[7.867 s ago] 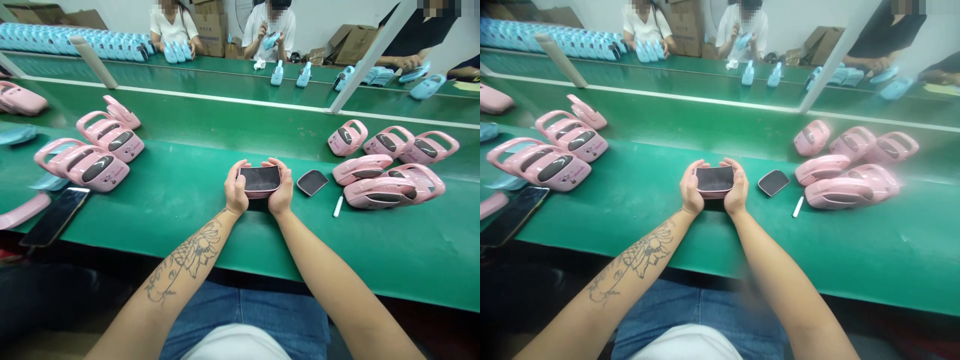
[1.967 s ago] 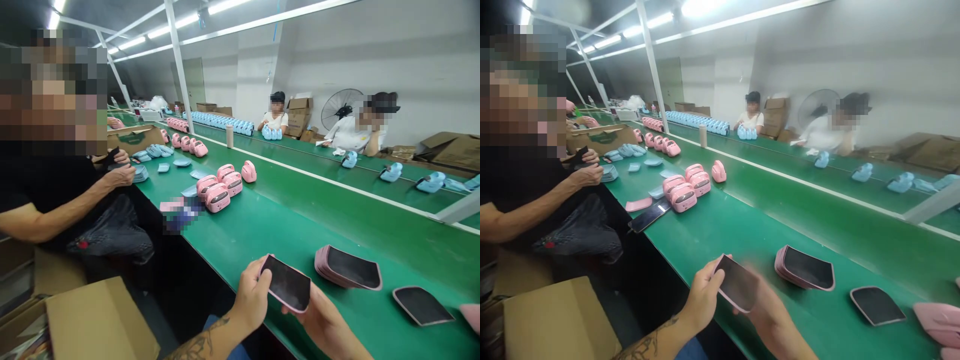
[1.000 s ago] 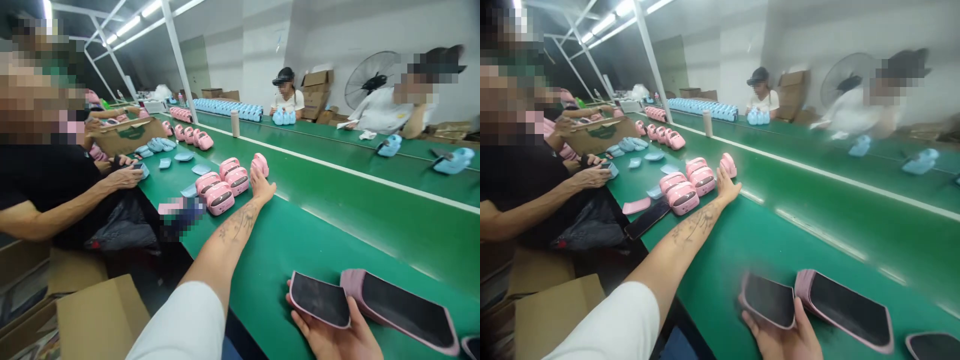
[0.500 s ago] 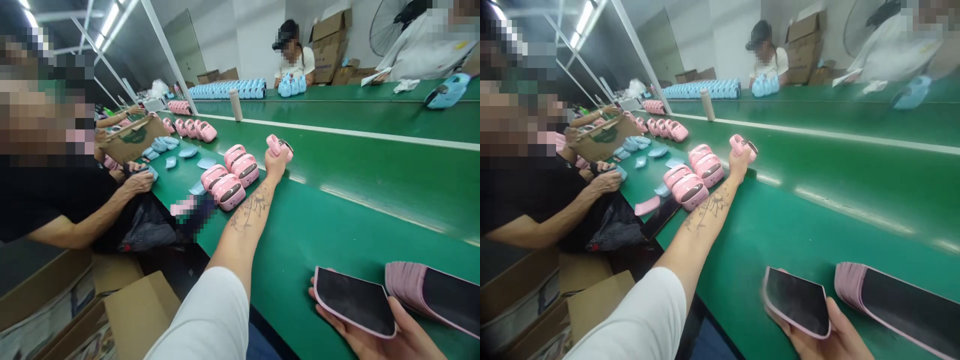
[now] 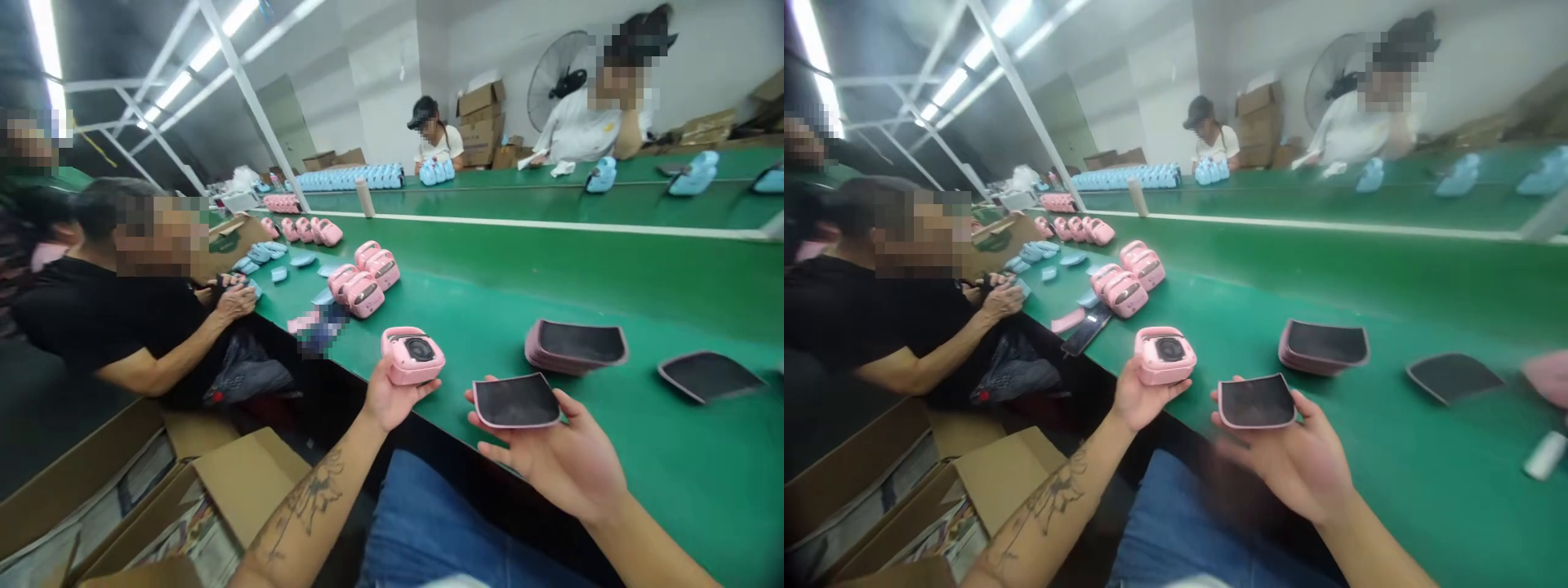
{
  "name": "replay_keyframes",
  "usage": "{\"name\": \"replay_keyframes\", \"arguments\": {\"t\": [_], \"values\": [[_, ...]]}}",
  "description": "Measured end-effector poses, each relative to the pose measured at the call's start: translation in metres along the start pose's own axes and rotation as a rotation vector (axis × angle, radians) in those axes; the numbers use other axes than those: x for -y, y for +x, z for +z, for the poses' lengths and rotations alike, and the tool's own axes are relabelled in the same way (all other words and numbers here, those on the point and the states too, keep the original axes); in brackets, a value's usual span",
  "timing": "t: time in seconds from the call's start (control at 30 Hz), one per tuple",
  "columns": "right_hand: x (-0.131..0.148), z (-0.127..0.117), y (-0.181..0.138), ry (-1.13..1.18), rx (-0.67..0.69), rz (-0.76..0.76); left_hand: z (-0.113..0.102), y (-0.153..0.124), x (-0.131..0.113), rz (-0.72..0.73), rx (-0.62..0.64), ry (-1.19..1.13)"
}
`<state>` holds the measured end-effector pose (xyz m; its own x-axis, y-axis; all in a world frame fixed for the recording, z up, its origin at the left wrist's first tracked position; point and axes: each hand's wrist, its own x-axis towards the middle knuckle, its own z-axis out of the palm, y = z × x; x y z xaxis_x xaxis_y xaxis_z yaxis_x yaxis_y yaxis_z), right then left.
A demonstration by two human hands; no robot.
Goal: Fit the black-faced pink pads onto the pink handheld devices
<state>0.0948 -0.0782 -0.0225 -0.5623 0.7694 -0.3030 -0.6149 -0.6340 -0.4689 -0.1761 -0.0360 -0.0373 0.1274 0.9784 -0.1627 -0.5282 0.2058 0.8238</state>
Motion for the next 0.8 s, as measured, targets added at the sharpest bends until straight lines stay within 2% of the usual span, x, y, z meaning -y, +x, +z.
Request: {"name": "replay_keyframes", "arguments": {"t": [0.1, 0.17, 0.3, 0.4, 0.53, 0.67, 0.8], "values": [[-0.009, -0.009, -0.021, -0.033, 0.043, -0.001, -0.012, -0.046, 0.013, 0.001, -0.047, 0.04], [-0.013, -0.015, -0.028, -0.056, 0.043, -0.048, -0.018, -0.068, 0.015, 0.004, -0.062, 0.111], [-0.021, -0.022, -0.025, -0.075, 0.015, -0.239, -0.013, -0.085, 0.008, 0.062, -0.054, 0.219], [-0.027, -0.025, -0.014, -0.007, 0.005, -0.339, -0.002, -0.078, 0.005, 0.112, -0.031, 0.226], [-0.03, -0.028, -0.003, 0.117, -0.053, -0.32, 0.007, -0.054, 0.009, 0.178, 0.029, 0.263], [-0.029, -0.029, 0.0, 0.133, -0.11, -0.344, 0.012, -0.023, 0.018, 0.297, 0.086, 0.293], [-0.027, -0.026, 0.001, 0.112, -0.112, -0.358, 0.016, 0.005, 0.026, 0.404, 0.069, 0.273]]}}
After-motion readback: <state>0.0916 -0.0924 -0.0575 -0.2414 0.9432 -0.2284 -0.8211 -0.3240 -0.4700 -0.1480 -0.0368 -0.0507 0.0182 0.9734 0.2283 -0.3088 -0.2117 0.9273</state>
